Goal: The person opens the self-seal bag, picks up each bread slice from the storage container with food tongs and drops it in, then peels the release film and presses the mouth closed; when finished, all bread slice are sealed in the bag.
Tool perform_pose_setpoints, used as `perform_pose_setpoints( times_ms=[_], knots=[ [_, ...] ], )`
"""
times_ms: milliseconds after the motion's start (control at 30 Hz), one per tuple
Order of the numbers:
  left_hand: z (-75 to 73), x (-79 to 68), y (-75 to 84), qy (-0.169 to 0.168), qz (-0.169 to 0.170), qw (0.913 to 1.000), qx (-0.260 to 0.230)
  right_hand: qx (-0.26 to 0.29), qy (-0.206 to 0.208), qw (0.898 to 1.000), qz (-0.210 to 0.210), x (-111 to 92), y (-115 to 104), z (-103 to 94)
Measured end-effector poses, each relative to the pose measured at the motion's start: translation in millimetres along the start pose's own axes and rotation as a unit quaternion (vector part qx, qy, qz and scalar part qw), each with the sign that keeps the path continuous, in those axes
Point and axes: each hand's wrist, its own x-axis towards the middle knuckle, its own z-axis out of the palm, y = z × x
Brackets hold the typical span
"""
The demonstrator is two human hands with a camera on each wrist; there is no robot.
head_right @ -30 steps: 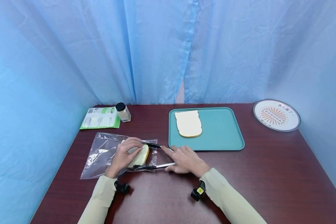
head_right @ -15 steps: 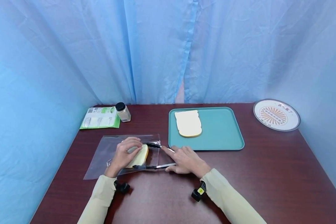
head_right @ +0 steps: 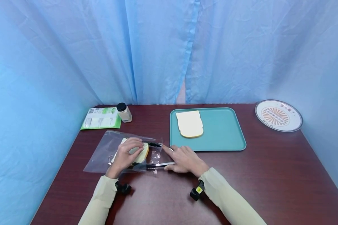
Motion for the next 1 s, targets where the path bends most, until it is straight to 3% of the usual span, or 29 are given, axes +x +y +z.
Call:
perform_pose_setpoints(
  times_ms=[533,1000],
  knots=[
    [1.0,-1.7,-0.8,-0.009,-0.013,0.9998,0.008,0.003,-0.028,1.0,0.008,5.4,-4.7,0.5],
    [0.5,-1.1,-1.2,-0.008,-0.004,0.9999,-0.008,-0.015,-0.006,1.0,-0.008,9.8,-4.2,4.0]
  ],
)
